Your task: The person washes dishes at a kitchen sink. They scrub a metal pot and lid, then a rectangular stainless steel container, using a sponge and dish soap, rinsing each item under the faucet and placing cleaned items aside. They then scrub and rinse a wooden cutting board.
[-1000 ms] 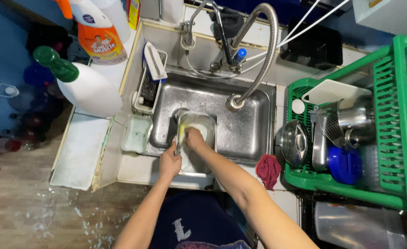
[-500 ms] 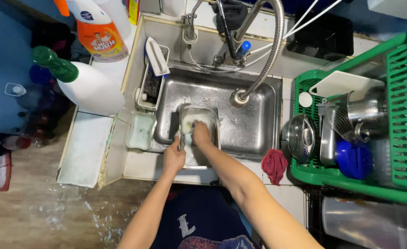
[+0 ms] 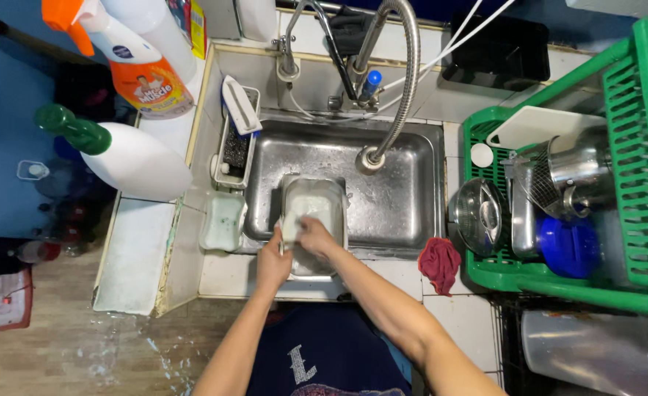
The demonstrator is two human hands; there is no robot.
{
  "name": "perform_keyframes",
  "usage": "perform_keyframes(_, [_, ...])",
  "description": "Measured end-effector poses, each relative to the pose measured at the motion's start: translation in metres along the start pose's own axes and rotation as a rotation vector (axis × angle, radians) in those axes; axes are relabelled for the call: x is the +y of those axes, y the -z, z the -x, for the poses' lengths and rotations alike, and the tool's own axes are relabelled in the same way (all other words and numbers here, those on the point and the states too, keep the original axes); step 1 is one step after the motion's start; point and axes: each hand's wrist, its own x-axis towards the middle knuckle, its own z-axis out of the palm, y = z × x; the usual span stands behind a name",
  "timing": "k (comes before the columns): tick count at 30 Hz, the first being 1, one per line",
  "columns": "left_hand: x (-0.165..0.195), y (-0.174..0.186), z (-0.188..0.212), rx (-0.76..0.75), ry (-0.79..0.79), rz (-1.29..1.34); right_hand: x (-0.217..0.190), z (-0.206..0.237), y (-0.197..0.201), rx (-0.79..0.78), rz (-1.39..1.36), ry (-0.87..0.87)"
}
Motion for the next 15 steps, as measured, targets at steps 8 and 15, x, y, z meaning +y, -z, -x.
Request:
perform_keyframes(8, [0.016, 0.005, 0.01, -0.136, 0.258, -0.013, -0.012, -0.039, -0.005, 0.386, 0.356, 0.059])
perform_keyframes(15, [0.018, 0.002, 0.003, -0.045, 0.27, 0.006, 0.005, 0.012, 0.011, -0.052, 0.873, 0.278])
